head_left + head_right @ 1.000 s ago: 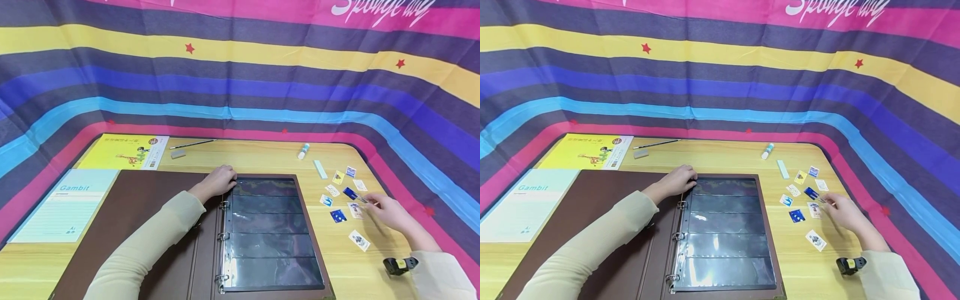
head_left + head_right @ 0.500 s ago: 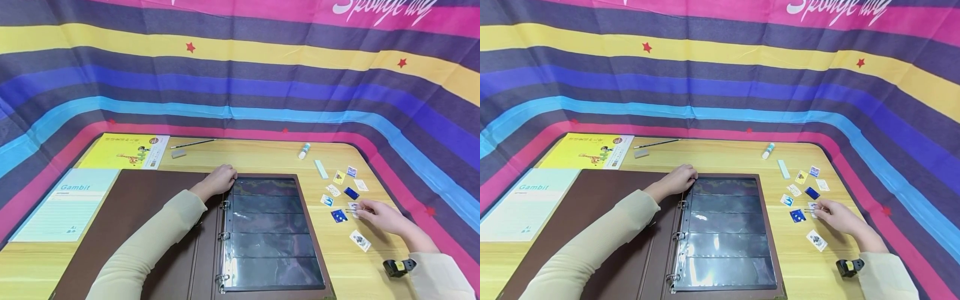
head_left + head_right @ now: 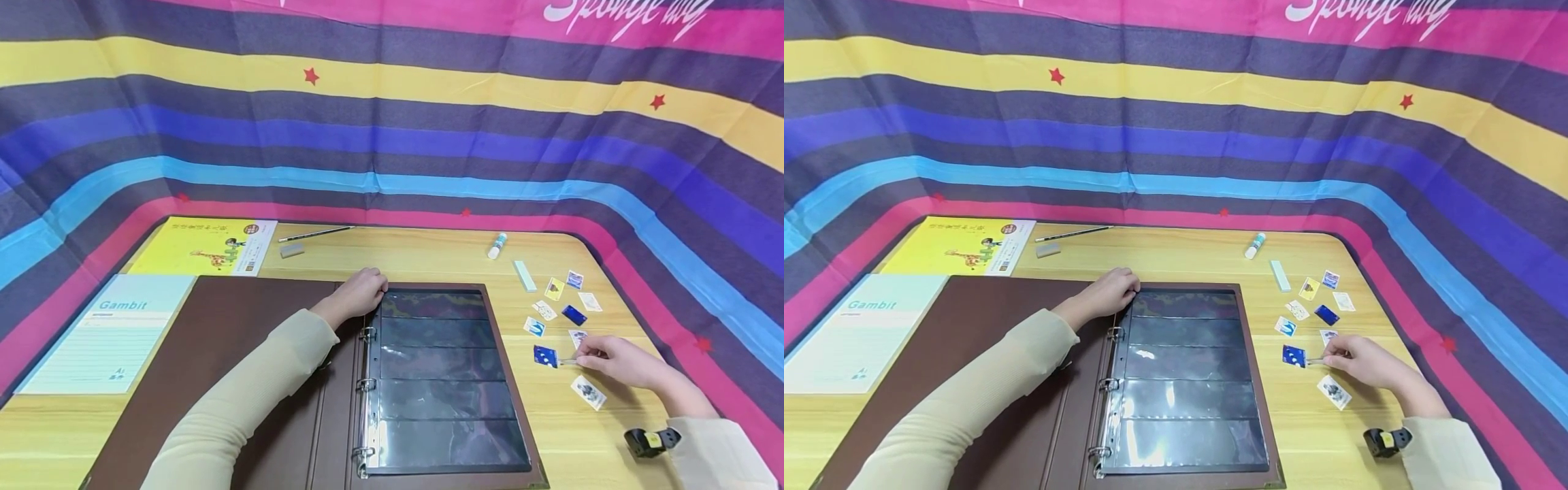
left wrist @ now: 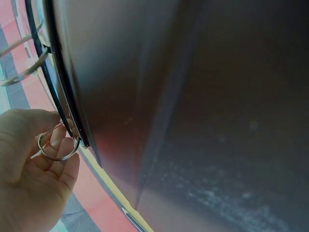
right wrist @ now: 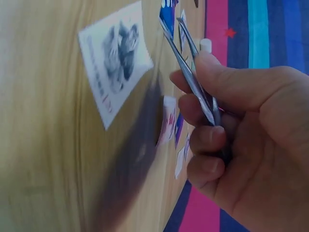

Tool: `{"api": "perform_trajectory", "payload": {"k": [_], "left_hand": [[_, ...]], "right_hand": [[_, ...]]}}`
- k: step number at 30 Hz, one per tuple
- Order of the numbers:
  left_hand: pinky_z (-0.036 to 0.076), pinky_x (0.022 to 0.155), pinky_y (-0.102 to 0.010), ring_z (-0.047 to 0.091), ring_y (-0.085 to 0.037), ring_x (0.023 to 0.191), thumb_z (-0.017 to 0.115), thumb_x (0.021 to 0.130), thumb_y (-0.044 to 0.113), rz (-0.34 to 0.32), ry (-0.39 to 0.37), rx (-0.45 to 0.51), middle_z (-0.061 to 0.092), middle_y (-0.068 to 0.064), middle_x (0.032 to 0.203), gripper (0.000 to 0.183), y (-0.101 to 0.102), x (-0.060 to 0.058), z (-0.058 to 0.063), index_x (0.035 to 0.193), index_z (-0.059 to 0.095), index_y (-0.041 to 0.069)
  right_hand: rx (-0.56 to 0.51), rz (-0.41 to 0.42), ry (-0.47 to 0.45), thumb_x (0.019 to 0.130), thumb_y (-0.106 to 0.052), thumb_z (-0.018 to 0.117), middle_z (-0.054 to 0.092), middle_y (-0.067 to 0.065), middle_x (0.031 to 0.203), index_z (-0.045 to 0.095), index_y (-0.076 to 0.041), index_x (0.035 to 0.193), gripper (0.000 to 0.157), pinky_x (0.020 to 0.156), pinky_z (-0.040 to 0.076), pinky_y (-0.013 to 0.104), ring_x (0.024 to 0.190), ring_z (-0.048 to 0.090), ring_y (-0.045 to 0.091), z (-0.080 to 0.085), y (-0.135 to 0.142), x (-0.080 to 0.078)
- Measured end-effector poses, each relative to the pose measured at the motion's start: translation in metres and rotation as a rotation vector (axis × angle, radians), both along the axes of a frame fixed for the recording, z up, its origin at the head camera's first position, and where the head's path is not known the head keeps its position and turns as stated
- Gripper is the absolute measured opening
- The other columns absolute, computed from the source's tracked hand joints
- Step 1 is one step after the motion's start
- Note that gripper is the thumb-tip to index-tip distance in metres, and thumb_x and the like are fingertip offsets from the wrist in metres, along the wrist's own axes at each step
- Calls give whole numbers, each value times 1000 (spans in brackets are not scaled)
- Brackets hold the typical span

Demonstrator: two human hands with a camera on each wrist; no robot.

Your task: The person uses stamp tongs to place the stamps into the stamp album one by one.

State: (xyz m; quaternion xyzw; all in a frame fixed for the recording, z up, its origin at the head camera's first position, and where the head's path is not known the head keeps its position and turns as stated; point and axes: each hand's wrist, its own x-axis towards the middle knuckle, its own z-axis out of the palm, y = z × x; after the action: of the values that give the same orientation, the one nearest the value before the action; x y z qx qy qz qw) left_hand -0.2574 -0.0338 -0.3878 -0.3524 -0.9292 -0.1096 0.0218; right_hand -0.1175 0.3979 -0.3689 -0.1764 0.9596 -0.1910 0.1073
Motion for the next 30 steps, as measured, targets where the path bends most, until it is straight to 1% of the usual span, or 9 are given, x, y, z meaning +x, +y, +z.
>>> {"api": "perform_trajectory", "payload": {"k": [3,6,9,12,15,18,22,25,30], "left_hand": [[37,67,-25,45,-14,74,49,79,8,-1,1,4,48,1,78,9,-1,0,0,83,57,9],[37,67,-25,45,-14,74,49,79,8,0,2,8,48,1,78,9,-1,0,0,83,57,9],[37,67,-25,44,-14,74,50,79,8,5,-6,11,48,1,78,8,-2,0,0,83,57,9],[37,68,-25,45,-14,75,50,79,8,6,-19,16,48,0,80,10,-2,0,0,84,58,8],[37,69,-25,45,-14,76,49,79,8,7,-30,21,49,0,81,10,-2,0,0,86,58,9],[37,70,-26,45,-13,77,49,80,8,9,-40,27,49,1,81,11,-1,0,1,86,58,9],[37,70,-26,45,-14,76,49,80,8,9,-49,33,48,1,81,11,0,1,1,86,58,9],[37,69,-26,45,-14,76,49,80,8,8,-48,34,48,0,80,11,-1,1,2,86,58,8],[37,68,-25,44,-13,74,48,80,8,10,-41,35,48,1,79,10,-1,-1,1,83,58,9]], "right_hand": [[-52,28,-62,82,-26,50,49,-5,70,56,-14,81,13,52,33,22,62,40,4,2,-3,-1],[-78,16,-63,81,-26,51,48,-4,70,55,-11,83,15,52,34,22,61,40,4,3,-6,-6],[-80,-2,-32,80,-23,53,49,-4,72,54,-9,86,15,54,38,22,64,42,4,2,-10,-13],[-89,33,-5,80,-16,53,52,-3,76,54,-8,87,11,58,40,22,68,46,4,-2,-14,-22],[-97,71,25,79,-11,54,53,-2,77,55,-9,85,6,55,40,22,66,46,5,-4,-17,-31],[-85,103,54,78,-8,55,54,-3,78,56,-11,84,7,56,40,22,67,45,5,-6,-19,-36],[-48,150,80,79,-10,54,55,-4,78,57,-14,83,7,61,41,23,71,46,3,-7,-20,-41],[-36,179,101,79,-11,53,55,-5,76,57,-16,81,6,60,41,24,70,46,3,-8,-22,-42],[-18,213,163,78,-9,55,55,-7,73,56,-17,78,8,59,41,24,68,46,3,-8,-25,-42]]}}
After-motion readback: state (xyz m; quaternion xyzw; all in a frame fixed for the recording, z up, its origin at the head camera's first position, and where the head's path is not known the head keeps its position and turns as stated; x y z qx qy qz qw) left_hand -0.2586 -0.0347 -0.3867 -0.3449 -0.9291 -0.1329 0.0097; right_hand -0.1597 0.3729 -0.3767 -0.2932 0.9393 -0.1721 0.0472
